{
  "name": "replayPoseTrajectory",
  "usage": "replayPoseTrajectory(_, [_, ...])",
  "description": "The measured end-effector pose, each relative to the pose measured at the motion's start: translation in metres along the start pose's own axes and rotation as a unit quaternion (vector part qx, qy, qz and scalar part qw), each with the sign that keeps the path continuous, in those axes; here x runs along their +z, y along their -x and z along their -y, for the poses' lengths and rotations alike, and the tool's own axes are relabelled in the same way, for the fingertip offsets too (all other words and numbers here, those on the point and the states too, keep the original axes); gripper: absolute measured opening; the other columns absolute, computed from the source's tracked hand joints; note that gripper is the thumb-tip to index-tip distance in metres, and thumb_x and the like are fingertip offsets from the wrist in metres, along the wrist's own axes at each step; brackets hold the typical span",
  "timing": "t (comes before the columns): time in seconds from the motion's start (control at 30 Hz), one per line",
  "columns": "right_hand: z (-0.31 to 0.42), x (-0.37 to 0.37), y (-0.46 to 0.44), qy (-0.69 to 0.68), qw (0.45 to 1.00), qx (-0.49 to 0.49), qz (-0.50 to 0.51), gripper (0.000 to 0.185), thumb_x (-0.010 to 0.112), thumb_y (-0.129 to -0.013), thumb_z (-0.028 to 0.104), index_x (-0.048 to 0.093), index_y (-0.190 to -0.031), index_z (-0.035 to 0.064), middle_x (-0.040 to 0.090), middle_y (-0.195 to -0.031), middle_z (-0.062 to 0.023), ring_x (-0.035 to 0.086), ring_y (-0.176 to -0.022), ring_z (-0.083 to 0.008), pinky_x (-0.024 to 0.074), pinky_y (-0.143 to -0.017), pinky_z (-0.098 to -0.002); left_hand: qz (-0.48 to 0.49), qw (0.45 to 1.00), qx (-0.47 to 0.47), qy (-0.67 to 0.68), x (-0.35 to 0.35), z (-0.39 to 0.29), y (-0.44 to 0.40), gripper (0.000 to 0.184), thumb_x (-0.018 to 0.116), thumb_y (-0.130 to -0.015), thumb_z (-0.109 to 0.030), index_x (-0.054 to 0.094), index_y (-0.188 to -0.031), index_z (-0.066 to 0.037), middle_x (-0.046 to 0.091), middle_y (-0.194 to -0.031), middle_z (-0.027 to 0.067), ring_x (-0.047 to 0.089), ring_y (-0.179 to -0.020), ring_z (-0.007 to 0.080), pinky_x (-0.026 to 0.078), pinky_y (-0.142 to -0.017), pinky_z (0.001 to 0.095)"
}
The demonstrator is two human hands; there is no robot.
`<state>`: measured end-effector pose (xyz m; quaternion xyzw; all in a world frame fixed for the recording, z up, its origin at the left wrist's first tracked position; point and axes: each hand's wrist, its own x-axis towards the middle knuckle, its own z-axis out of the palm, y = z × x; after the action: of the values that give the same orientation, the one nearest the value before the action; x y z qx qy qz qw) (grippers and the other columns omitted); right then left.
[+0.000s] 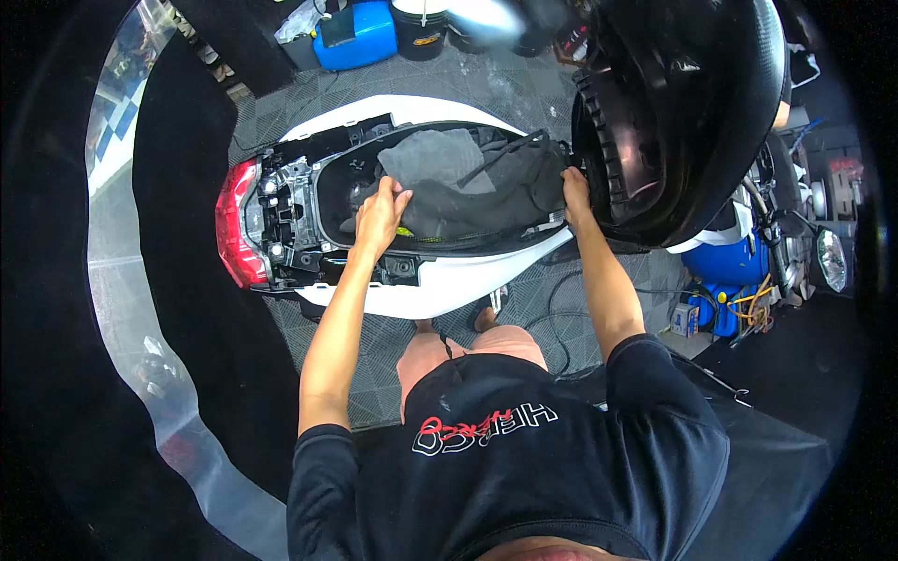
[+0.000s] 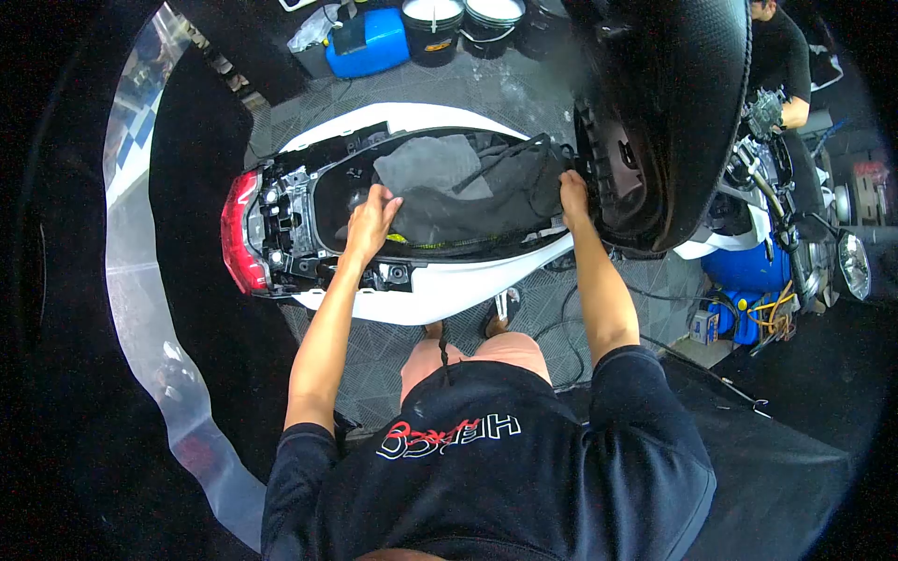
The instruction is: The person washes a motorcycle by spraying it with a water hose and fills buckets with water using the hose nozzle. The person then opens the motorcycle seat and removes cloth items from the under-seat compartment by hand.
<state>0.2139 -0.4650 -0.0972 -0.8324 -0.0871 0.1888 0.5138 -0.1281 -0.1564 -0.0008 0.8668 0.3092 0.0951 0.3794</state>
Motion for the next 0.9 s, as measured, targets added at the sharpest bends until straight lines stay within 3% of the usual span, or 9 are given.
replayPoseTrajectory(0.13, [0.030,0.019,0.012,-0.128,0.991,0.031,-0.028,0.019,0.049,-0.094,0.016,0.063,-0.094,0.0035,0.063,-0.094,-0.0058,0.059,-0.090,-0.0164,0.0497,-0.082,-0.0329,-0.037,0.997,-0.030,0.061,0.008,0.002,-0.002,0.035,0.067,-0.098,-0.034,0.053,-0.112,-0.006,0.069,-0.081,0.0258,0.068,-0.084,0.0485,0.051,-0.074,0.0547])
replayPoseTrajectory(0.27, [0.067,0.045,0.030,-0.261,0.961,0.095,-0.013,0.027,0.047,-0.097,0.020,0.065,-0.105,0.0015,0.068,-0.105,-0.0087,0.066,-0.095,-0.0225,0.0538,-0.089,-0.0368,-0.064,0.994,0.034,0.084,0.009,0.008,0.008,0.042,0.074,-0.092,-0.031,0.053,-0.118,-0.005,0.070,-0.095,0.0268,0.068,-0.094,0.0466,0.051,-0.081,0.0533])
replayPoseTrajectory(0.37, [0.084,0.070,0.033,-0.322,0.939,0.119,0.034,0.034,0.046,-0.097,0.023,0.061,-0.115,-0.0007,0.065,-0.114,-0.0122,0.064,-0.100,-0.0262,0.0524,-0.091,-0.0414,0.131,0.983,0.012,-0.131,-0.009,0.007,0.016,0.046,0.081,-0.083,-0.031,0.061,-0.117,-0.007,0.069,-0.112,0.0212,0.064,-0.111,0.0396,0.044,-0.095,0.0554])
replayPoseTrajectory(0.53, [0.117,0.108,0.037,-0.300,0.939,0.130,0.106,0.041,0.050,-0.099,0.032,0.061,-0.125,0.0026,0.067,-0.120,-0.0115,0.066,-0.107,-0.0259,0.0529,-0.097,-0.0410,0.065,0.985,-0.033,-0.156,0.001,0.034,0.013,0.039,0.085,-0.078,-0.029,0.066,-0.108,-0.012,0.055,-0.120,0.0195,0.055,-0.116,0.0417,0.046,-0.094,0.0537])
replayPoseTrajectory(0.6, [0.139,0.124,0.051,-0.157,0.974,0.108,0.124,0.044,0.056,-0.097,0.038,0.063,-0.124,0.0052,0.066,-0.122,-0.0102,0.063,-0.112,-0.0244,0.0499,-0.099,-0.0393,-0.023,0.993,-0.029,-0.112,0.008,0.034,0.001,0.048,0.086,-0.077,-0.030,0.064,-0.117,-0.015,0.053,-0.120,0.0179,0.054,-0.113,0.0407,0.048,-0.088,0.0532])
replayPoseTrajectory(0.67, [0.163,0.132,0.066,-0.017,0.978,0.046,0.202,0.052,0.063,-0.093,0.043,0.065,-0.125,0.0022,0.063,-0.131,-0.0145,0.053,-0.126,-0.0250,0.0372,-0.110,-0.0395,-0.003,0.993,-0.081,-0.091,0.019,0.038,-0.021,0.083,0.093,-0.069,-0.034,0.052,-0.139,-0.019,0.050,-0.132,0.0208,0.051,-0.123,0.0431,0.047,-0.096,0.0559])
replayPoseTrajectory(0.73, [0.150,0.152,0.066,0.032,0.974,0.039,0.221,0.060,0.066,-0.093,0.045,0.064,-0.131,-0.0006,0.062,-0.136,-0.0158,0.053,-0.130,-0.0270,0.0360,-0.112,-0.0383,0.017,0.978,-0.204,-0.026,0.022,0.041,-0.039,0.123,0.099,-0.057,-0.036,0.027,-0.154,-0.014,0.040,-0.146,0.0273,0.046,-0.134,0.0483,0.044,-0.106,0.0586])
replayPoseTrajectory(0.77, [0.174,0.149,0.080,0.054,0.952,0.044,0.299,0.071,0.071,-0.090,0.049,0.060,-0.137,-0.0035,0.061,-0.139,-0.0195,0.051,-0.135,-0.0298,0.0340,-0.115,-0.0377,0.066,0.983,-0.169,0.040,0.037,0.074,-0.057,0.150,0.102,-0.048,-0.042,0.008,-0.158,-0.002,0.034,-0.152,0.0338,0.039,-0.142,0.0478,0.038,-0.116,0.0538])
replayPoseTrajectory(0.9, [0.142,0.175,0.077,0.116,0.935,-0.015,0.336,0.071,0.079,-0.083,0.039,0.061,-0.136,-0.0041,0.063,-0.138,-0.0203,0.058,-0.130,-0.0302,0.0438,-0.108,-0.0359,0.126,0.966,-0.154,0.165,0.034,0.088,-0.067,0.149,0.102,-0.047,-0.041,0.011,-0.155,0.007,0.041,-0.150,0.0351,0.043,-0.142,0.0411,0.036,-0.119,0.0424])
